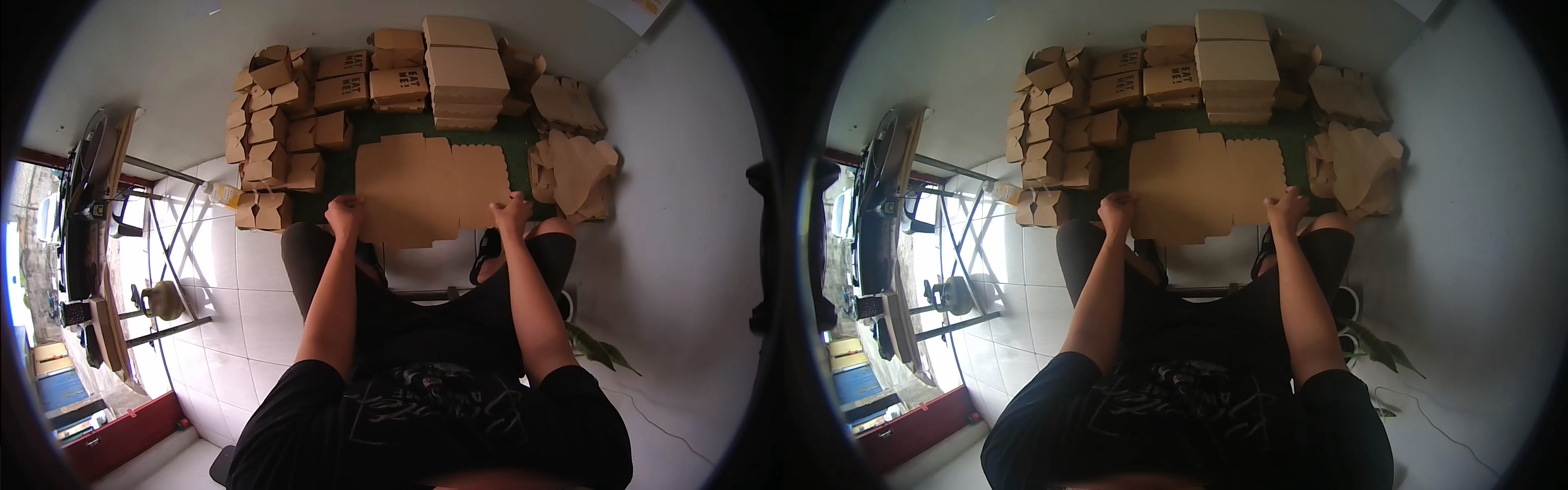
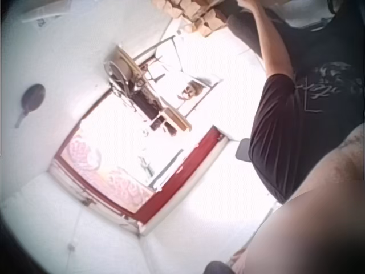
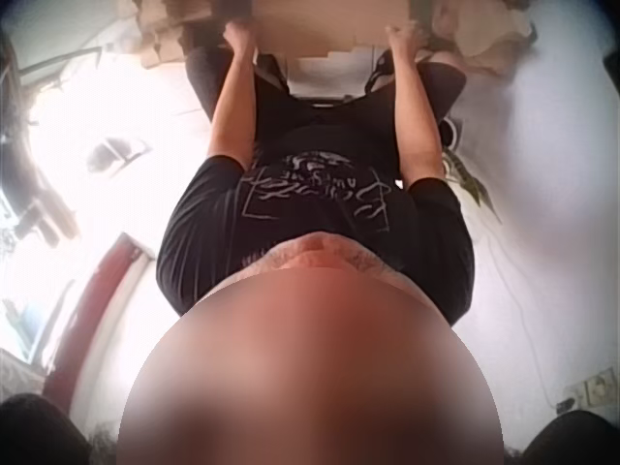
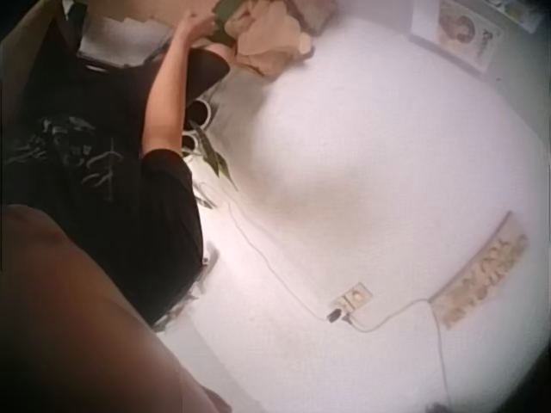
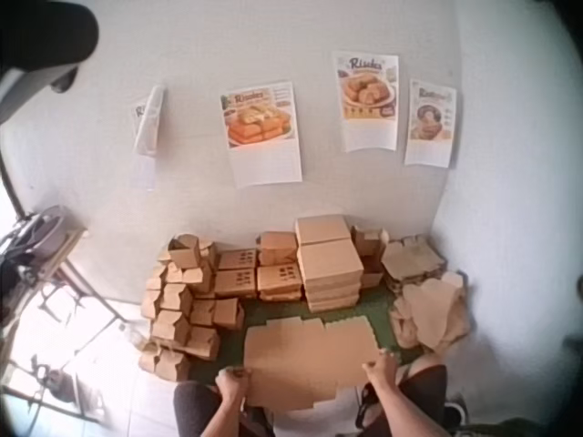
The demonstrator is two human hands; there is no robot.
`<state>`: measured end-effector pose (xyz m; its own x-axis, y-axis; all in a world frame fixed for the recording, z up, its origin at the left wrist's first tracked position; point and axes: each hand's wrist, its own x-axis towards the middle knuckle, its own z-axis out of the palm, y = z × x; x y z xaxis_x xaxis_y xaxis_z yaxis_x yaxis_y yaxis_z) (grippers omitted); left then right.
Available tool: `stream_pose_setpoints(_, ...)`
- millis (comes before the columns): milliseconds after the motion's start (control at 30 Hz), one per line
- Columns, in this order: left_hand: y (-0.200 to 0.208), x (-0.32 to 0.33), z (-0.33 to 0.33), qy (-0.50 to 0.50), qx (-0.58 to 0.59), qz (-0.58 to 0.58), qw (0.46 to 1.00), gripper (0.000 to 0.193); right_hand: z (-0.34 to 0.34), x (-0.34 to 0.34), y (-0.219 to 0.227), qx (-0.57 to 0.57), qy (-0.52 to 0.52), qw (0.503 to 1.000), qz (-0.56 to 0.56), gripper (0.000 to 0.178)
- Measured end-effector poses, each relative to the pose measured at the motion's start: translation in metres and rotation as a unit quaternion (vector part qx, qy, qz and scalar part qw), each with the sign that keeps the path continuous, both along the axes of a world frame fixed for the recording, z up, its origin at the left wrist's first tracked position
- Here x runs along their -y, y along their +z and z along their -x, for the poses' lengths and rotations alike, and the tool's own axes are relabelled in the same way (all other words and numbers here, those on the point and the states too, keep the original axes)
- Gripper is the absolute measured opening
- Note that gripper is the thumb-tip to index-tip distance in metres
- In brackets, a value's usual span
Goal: The person assembles flat cardboard box blanks by folding and interlocking tabs to form a small box. They repeatedly pick a blank, fold the sides, and lock the tabs together, then place the finished box aside.
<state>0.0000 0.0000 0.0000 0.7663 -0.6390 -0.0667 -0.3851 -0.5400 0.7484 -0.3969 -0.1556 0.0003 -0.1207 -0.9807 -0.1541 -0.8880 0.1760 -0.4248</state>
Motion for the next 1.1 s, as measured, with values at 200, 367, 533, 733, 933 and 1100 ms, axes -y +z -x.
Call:
stream_pose_setpoints(200, -0.013, 0.001, -0.012, -0.014, 0.054, 0.043, 0.998, 0.048, -0.008, 0.002, -0.01, 0.102, -0.018, 0.993, 0.063, 0.061)
stream_pose_setpoints(367, -0.019, 0.001, 0.009, -0.125, 0.126, 0.002, 0.984, 0.087, -0.001, 0.013, -0.021, 0.213, -0.097, 0.971, 0.044, 0.053)
stream_pose_setpoints(533, 0.004, -0.002, 0.04, -0.117, 0.134, -0.107, 0.978, 0.098, 0.003, 0.019, -0.022, 0.28, -0.071, 0.957, 0.024, 0.051)
stream_pose_setpoints(733, 0.008, -0.002, 0.047, -0.218, 0.231, -0.13, 0.939, 0.096, -0.002, 0.016, -0.009, 0.43, -0.091, 0.898, -0.022, 0.049)
stream_pose_setpoints(933, -0.005, 0.015, 0.067, -0.431, 0.227, -0.056, 0.872, 0.081, -0.009, 0.009, 0.001, 0.485, -0.092, 0.869, -0.043, 0.062)
stream_pose_setpoints(1100, -0.009, 0.035, 0.094, -0.429, 0.25, -0.042, 0.867, 0.075, -0.007, 0.007, -0.004, 0.421, -0.077, 0.904, -0.014, 0.053)
